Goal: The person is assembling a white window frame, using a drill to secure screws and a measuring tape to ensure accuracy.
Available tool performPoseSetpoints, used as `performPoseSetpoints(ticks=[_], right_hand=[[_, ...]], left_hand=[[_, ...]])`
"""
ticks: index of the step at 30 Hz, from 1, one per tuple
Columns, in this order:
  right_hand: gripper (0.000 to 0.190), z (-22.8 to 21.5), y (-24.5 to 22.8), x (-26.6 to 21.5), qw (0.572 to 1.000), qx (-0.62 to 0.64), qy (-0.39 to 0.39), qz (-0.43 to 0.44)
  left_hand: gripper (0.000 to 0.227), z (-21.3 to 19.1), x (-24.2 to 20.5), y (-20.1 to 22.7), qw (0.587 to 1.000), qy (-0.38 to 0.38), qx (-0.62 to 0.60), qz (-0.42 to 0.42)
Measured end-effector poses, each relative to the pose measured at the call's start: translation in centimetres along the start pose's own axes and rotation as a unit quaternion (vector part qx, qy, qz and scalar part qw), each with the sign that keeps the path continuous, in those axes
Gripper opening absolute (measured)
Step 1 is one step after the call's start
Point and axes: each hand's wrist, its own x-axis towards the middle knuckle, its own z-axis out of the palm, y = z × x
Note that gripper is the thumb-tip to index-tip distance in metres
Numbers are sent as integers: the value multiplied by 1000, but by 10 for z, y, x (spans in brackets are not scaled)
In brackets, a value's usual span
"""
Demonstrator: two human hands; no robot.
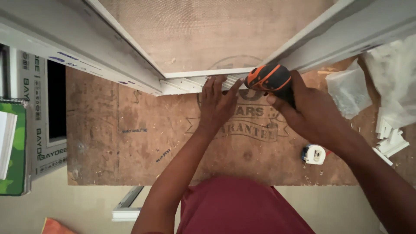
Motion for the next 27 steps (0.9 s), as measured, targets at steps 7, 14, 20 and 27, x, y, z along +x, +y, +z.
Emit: performPoseSetpoints(ticks=[7,14,20,27], right_hand=[[56,8,19,-7,994,-100,34,-39],[46,-4,37,-1,980,-150,70,-115],[49,1,44,-1,973,-169,98,-124],[48,-3,52,2,949,-166,144,-228]], left_hand=[[55,-4,0,0,1000,0,-1,-4],[57,-4,4,1,1000,13,13,8],[57,-6,-1,1,1000,17,6,8],[58,-8,2,0,1000,12,10,13]])
